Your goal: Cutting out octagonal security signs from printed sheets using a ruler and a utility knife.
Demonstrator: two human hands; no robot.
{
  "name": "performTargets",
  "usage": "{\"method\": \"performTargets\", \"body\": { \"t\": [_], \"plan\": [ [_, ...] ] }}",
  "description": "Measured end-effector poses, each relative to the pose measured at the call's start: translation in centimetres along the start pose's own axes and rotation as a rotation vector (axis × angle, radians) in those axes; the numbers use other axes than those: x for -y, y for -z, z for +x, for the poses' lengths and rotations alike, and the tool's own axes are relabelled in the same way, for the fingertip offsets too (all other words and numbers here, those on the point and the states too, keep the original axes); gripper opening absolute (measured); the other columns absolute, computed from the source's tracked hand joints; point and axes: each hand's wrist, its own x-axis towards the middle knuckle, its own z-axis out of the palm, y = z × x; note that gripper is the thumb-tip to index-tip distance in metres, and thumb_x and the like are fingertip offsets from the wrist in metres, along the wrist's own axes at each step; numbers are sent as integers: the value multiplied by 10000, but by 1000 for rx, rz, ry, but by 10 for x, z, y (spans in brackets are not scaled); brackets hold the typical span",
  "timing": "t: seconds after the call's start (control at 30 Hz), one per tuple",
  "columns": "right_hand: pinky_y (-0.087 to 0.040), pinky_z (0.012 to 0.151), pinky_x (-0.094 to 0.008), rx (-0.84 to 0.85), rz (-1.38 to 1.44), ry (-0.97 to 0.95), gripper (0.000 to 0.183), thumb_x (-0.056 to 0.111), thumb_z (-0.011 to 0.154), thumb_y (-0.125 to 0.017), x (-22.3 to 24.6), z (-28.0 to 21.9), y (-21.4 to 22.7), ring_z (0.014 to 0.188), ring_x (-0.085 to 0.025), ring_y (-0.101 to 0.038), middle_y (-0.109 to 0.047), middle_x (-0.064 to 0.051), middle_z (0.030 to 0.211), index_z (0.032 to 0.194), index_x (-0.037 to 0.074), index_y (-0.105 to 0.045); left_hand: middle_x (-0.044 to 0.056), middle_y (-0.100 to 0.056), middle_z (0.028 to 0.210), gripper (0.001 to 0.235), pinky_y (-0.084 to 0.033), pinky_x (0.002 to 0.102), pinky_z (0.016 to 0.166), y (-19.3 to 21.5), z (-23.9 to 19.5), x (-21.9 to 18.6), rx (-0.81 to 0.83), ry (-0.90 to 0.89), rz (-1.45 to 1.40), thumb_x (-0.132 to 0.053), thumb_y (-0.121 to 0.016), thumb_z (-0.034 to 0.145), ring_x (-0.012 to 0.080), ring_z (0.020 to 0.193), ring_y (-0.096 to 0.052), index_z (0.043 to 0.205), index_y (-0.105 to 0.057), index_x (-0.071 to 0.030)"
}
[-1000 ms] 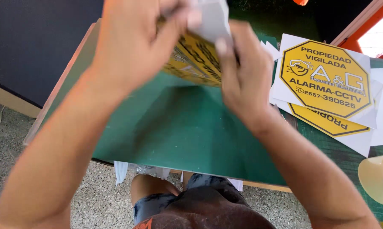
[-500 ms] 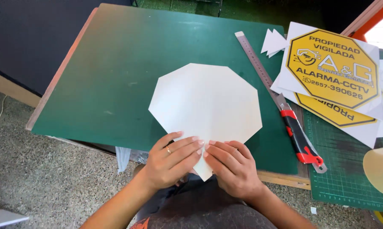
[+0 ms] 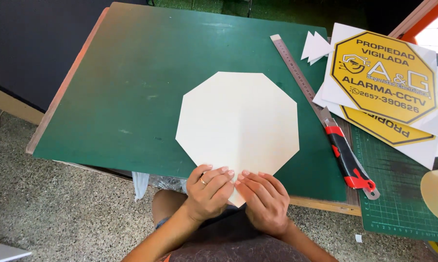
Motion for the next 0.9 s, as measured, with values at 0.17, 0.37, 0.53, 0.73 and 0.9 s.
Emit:
{"method": "performTargets", "body": {
  "t": [0.17,0.37,0.53,0.73,0.9],
  "plan": [
    [-570,840,-355,-16,-7,-109,304,4,981,-422,1,1,-5,916,-175,-774,-783,-46,925,945,84,-714,12,-651,720,318,-443,319,670,-1,17,-5,-25,152,-26,-193,-461,1053,179,701,-689,756,-544,-114],
    [-625,825,-400,52,8,-131,215,118,1039,-500,-6,-4,0,797,-199,-746,-771,-52,1030,1151,36,-665,42,-735,935,226,-458,409,821,7,9,-6,157,264,-66,-278,-561,1036,231,754,-656,985,-638,-72],
    [-572,731,-342,240,61,-284,374,166,1009,-635,-14,23,20,951,-222,-735,-726,-70,1223,1373,90,-606,110,-688,1136,246,-520,409,791,17,28,4,320,437,-207,-231,-686,977,282,973,-694,1142,-662,-49],
    [-523,858,-579,514,322,-470,447,200,944,-645,-28,50,22,1086,-490,-649,-689,-186,1264,1368,61,-618,103,-737,1081,203,-529,502,792,14,35,22,483,598,-386,-129,-698,919,401,925,-703,1113,-731,-82],
    [-549,812,-523,562,443,-629,681,178,832,-763,-41,46,22,953,-423,-714,-758,-162,1001,1480,121,-565,60,-774,968,179,-554,374,764,16,42,22,332,826,-583,-117,-787,854,259,808,-744,1032,-769,-134]
  ]
}}
